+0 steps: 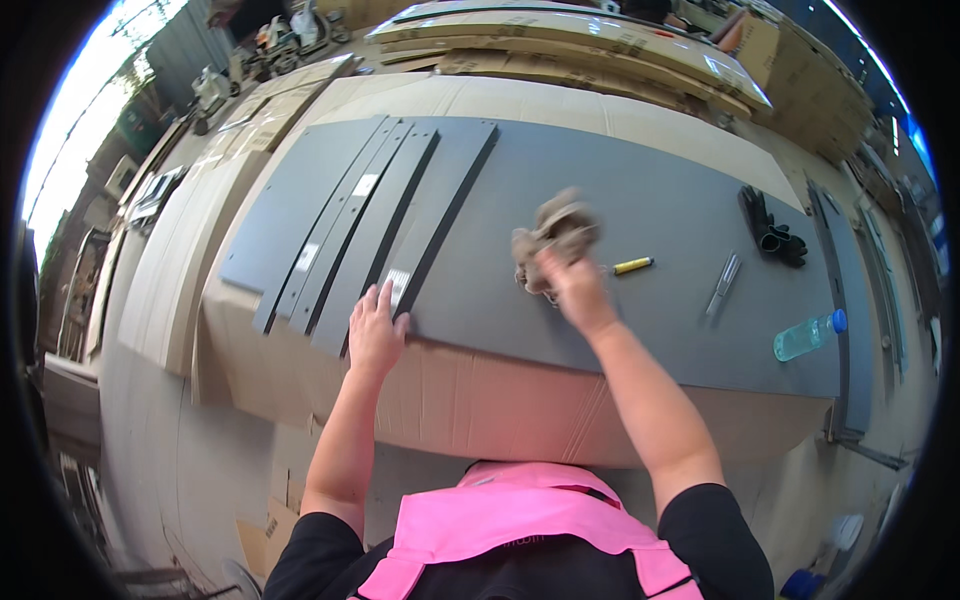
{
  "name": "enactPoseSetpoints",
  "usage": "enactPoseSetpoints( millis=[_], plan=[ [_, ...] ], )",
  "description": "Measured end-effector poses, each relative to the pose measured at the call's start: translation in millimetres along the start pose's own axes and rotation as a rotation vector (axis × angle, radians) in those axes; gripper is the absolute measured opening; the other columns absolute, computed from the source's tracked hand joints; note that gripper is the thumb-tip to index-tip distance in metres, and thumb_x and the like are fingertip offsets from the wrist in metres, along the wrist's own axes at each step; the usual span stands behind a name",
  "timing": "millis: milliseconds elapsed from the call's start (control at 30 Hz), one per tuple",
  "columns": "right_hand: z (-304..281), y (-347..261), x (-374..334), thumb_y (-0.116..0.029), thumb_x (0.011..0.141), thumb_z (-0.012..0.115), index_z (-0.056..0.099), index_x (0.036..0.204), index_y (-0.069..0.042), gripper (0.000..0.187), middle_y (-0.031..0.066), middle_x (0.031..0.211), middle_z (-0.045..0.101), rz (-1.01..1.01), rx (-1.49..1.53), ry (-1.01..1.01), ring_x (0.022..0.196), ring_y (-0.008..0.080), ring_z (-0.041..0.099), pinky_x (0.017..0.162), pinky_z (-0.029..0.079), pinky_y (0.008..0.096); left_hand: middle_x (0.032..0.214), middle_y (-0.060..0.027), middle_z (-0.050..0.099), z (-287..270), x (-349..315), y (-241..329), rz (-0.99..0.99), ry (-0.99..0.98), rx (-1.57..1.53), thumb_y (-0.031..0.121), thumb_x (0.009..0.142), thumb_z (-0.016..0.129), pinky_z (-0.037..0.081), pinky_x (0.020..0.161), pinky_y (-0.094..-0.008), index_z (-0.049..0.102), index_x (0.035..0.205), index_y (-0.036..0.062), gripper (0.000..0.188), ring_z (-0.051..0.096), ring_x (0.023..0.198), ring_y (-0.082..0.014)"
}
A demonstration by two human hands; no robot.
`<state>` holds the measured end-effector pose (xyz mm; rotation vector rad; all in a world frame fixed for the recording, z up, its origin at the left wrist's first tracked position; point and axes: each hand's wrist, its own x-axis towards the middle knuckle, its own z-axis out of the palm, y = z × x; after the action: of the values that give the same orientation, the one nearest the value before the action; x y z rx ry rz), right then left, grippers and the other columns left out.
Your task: The person deburrs and cleans several gray metal panels on a workbench. They use a utility knife to scrape edges, wipe surfaces with a cloth, and occasionally apply liquid from a bottle. The person puts on black gloves and continues to scrape and wipe the panels before placing them aside.
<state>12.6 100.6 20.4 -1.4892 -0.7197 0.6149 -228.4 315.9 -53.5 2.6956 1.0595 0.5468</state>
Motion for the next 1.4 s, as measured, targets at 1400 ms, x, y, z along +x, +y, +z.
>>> enactPoseSetpoints(
  millis=[1400],
  plan=[
    [64,84,138,-0.026,0.097,0.063,0.067,0.132,-0.015,0.037,-0.0018,0.148,0.057,-0.693,-0.859,-0.620,0.142,0.0199,0.045,0.120,0.025,0.0495,0.135,-0.0195,0.051,11,-18,56,0.058,-0.164,-0.083,0.018,0.082,0.077,0.043,0.101,-0.0480,0.056,0.141,0.0066,0.064,0.053,0.113,-0.0391]
  ],
)
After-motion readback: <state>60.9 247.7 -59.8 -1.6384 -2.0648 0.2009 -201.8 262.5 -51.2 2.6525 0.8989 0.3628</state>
